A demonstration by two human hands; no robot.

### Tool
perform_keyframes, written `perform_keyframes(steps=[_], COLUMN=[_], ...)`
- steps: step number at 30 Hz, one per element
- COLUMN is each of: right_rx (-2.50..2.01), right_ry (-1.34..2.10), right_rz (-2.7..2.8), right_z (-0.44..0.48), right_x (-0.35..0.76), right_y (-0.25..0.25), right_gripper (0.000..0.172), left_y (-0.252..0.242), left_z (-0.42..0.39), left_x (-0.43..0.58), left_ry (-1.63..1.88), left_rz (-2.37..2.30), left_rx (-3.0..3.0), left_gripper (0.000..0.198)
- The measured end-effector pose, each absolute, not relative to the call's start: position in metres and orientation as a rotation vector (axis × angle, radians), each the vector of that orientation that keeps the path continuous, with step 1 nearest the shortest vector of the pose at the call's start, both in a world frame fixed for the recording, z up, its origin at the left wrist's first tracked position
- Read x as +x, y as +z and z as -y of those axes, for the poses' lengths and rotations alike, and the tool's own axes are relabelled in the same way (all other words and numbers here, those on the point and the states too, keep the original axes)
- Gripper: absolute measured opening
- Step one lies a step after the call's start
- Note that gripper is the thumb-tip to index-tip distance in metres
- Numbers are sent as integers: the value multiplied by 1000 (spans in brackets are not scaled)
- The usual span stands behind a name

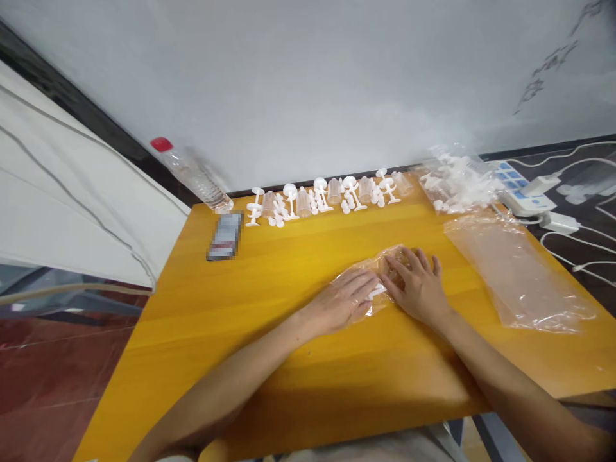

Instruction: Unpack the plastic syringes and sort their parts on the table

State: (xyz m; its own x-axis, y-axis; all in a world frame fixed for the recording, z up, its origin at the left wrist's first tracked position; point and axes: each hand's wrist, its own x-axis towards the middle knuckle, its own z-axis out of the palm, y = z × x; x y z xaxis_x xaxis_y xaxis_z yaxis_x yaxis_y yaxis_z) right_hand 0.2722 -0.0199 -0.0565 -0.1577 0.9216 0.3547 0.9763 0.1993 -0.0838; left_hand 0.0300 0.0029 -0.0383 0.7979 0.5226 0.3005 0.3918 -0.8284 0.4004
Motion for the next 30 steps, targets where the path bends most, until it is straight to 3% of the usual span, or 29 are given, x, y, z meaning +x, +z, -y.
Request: perform_keyframes(steps=[17,24,30], right_rx=[-1885,-1853,-2081], right_ry=[-226,-43,-426], right_rz=[2123,1882,1280], right_z=[21,25,54], right_x=[282,310,390], right_y=[-59,-40,8], right_gripper=[49,45,63], left_y=[-34,-40,-44], left_z=[9,16,17], left_x=[-4,-24,-22], left_ry=[523,603,664], left_rz=[-617,-715,-719], left_rx=[2663,2642,2629], left_gripper=[36,37,40])
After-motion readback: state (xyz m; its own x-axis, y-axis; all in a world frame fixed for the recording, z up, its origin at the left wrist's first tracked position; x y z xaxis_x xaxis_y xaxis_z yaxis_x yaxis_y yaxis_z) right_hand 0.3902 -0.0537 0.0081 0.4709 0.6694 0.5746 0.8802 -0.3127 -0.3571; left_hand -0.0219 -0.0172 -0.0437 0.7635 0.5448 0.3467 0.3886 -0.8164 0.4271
